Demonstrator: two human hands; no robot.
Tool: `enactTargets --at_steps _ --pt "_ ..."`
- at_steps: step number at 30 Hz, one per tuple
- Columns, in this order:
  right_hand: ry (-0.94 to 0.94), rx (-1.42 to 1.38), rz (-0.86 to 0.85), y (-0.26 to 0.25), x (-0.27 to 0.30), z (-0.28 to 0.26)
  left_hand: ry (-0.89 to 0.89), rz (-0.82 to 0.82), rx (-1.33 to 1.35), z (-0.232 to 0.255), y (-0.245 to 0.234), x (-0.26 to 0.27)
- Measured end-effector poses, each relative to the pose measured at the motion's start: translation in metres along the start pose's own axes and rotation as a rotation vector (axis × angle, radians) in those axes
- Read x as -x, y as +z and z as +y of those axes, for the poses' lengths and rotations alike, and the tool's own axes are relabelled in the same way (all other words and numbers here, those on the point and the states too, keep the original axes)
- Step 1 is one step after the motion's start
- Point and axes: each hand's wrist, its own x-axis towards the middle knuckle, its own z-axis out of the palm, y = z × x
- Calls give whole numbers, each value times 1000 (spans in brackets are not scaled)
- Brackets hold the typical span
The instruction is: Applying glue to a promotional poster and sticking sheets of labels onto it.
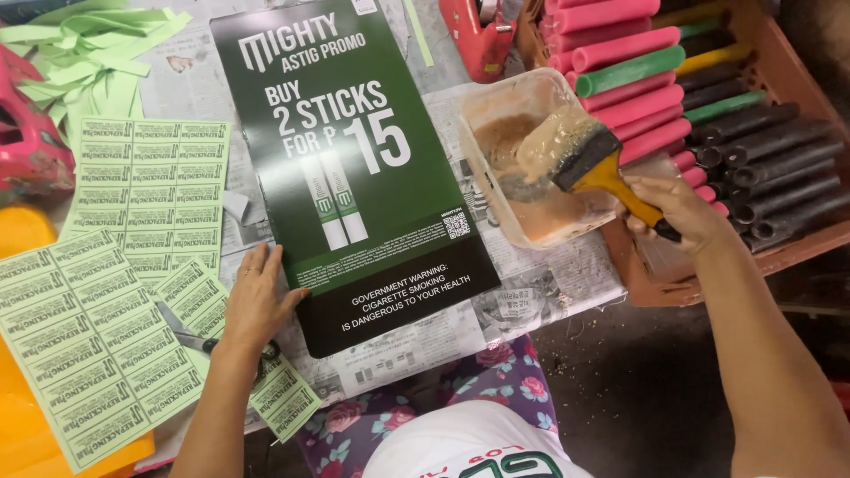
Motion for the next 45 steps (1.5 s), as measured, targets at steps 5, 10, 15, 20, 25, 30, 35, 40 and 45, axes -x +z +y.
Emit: enactTargets --at_steps 5,10,15,20,25,30,35,40,45 --pt "-66 27 26 18 14 -16 -16 -23 -44 -8 8 -8" --pt "-246 -132 -17 25 -6 -29 59 32 -118 -22 18 -15" --pt "-291 61 -29 138 -38 -110 101 -13 -240 -9 1 -24" --pt "-521 525 -86 291 -171 -154 124 -68 -204 -13 9 -31" --pt "-835 1140 38 378 -295 -117 100 -75 -190 -9 6 -27" --pt "-614 1612 -276 388 -188 -146 73 -113 -212 -3 3 -27" --pt "-467 1397 -269 383 -183 -206 98 -77 -230 -7 16 -32" --pt "-821 1535 157 407 -334 -125 101 -40 -225 -6 12 -31" --pt "-1145 1840 381 438 -232 -61 99 -88 -217 -7 6 -32"
